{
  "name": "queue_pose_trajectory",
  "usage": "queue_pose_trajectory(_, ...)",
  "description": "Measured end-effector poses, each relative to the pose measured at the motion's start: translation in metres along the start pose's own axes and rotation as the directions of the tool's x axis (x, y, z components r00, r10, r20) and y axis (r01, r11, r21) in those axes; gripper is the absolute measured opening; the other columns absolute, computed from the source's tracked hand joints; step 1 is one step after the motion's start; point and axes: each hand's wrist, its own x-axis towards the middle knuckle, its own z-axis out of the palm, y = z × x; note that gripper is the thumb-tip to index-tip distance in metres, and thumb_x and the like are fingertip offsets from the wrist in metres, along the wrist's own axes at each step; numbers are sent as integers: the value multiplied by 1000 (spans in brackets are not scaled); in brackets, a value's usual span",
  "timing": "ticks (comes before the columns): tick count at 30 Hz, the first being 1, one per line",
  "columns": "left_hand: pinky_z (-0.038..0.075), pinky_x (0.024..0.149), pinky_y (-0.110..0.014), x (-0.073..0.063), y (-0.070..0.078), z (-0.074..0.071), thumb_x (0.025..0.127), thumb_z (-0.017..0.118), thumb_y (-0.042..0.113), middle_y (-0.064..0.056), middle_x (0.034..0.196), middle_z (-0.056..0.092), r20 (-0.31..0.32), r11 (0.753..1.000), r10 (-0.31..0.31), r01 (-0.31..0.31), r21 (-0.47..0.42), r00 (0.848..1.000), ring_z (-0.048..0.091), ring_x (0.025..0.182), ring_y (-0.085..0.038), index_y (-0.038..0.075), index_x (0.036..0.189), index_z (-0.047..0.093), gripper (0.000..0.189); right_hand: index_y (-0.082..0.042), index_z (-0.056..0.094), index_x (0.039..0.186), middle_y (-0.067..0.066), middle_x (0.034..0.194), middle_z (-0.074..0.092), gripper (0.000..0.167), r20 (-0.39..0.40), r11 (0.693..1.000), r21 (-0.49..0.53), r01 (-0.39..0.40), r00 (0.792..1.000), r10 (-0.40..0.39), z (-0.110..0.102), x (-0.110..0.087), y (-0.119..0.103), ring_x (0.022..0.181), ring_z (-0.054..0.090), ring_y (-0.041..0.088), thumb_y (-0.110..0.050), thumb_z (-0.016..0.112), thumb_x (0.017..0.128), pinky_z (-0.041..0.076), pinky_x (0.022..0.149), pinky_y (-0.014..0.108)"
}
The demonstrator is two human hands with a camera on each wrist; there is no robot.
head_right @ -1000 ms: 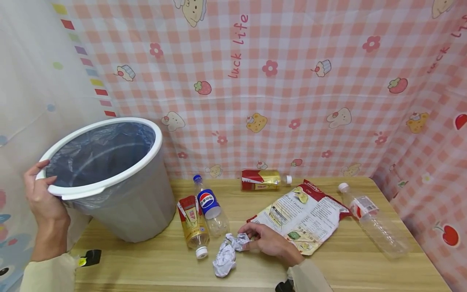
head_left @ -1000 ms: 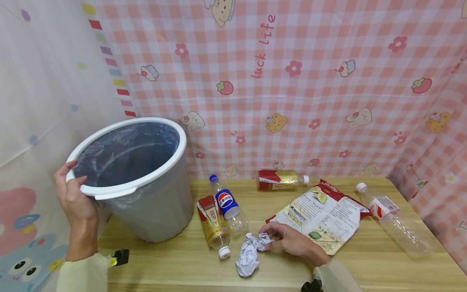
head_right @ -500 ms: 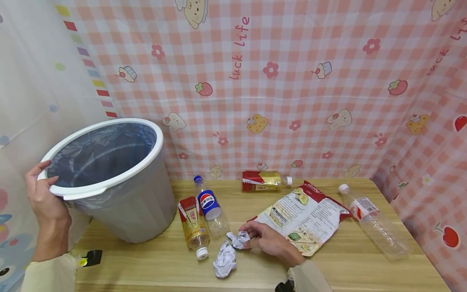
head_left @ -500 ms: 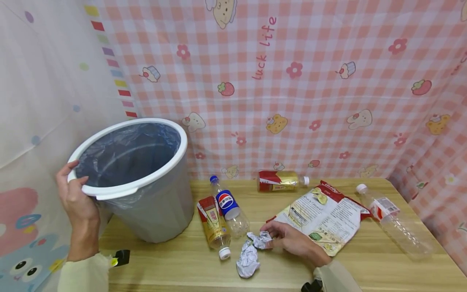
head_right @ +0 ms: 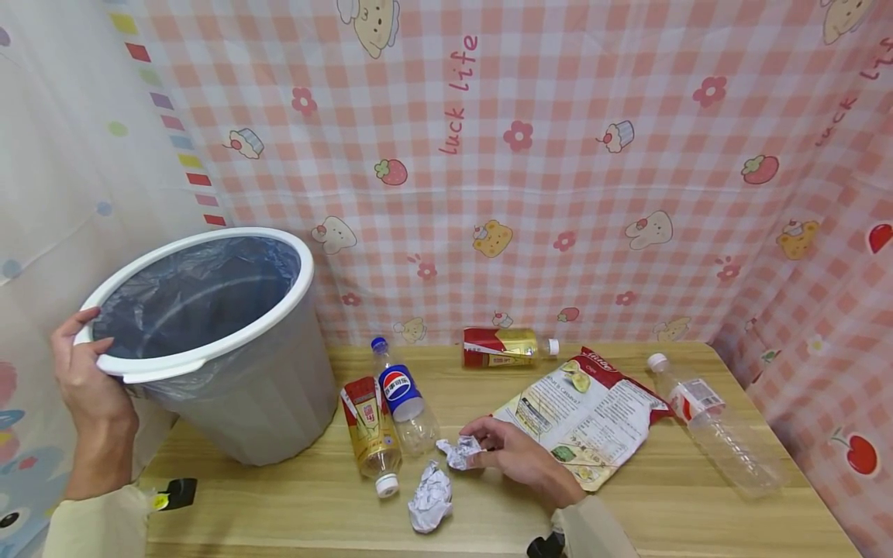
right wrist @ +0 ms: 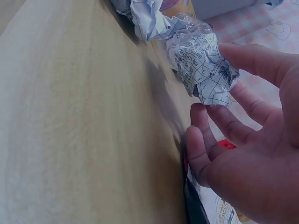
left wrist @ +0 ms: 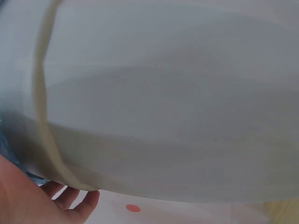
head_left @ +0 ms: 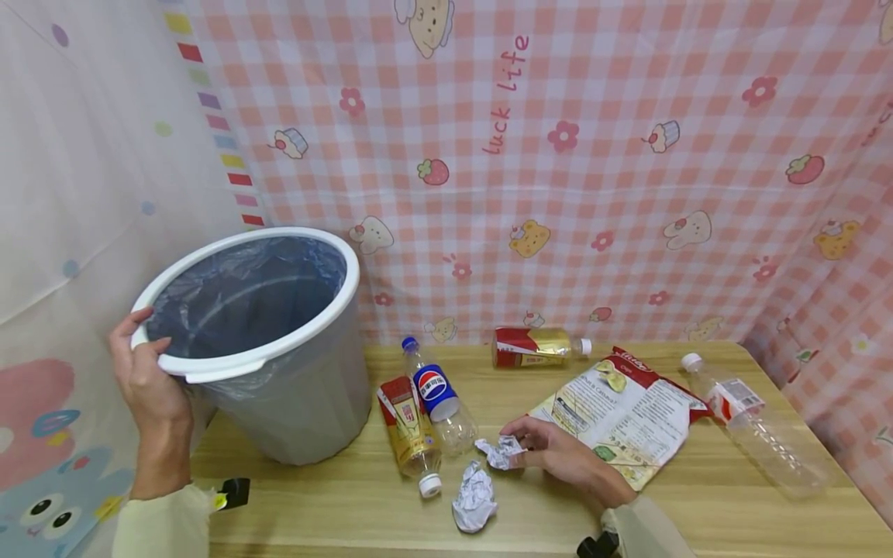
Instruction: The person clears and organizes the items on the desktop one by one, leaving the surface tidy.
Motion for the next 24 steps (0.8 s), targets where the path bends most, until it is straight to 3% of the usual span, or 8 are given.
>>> queue_pose_trajectory(8, 44, 76, -19, 0, 0, -1, 92, 35, 4, -7, 122, 51, 3, 999, -2, 1, 51, 1000, 54, 99, -16, 13, 126, 57, 41, -1, 59, 125, 12, 115, 62, 44, -36, 1000, 10, -28, 999, 28, -2, 0, -8, 100, 56, 24, -15, 74, 86, 40, 87, 39)
queue_pose_trajectory(17, 45, 78, -20, 1, 0, 0, 92, 35, 3, -8, 121, 52, 1, 1000, 0, 0, 12, 1000, 55, 100, -17, 11, 126, 57, 41, -5, 59, 127, 9, 121, 62, 46, -61, 999, 0, -40, 997, 40, -4, 0, -15, 106, 56, 23, -18, 73, 86, 40, 91, 39)
queue_pose_trajectory(24, 42, 81, -20, 2, -2, 0, 91, 34, 3, -6, 123, 52, 2, 1000, 1, -1, 17, 1000, 53, 104, -17, 11, 126, 56, 42, 0, 57, 128, 13, 119, 62, 46, -42, 998, 44, -33, 999, 35, -6, 2, -20, 103, 59, 24, -15, 72, 87, 45, 87, 37)
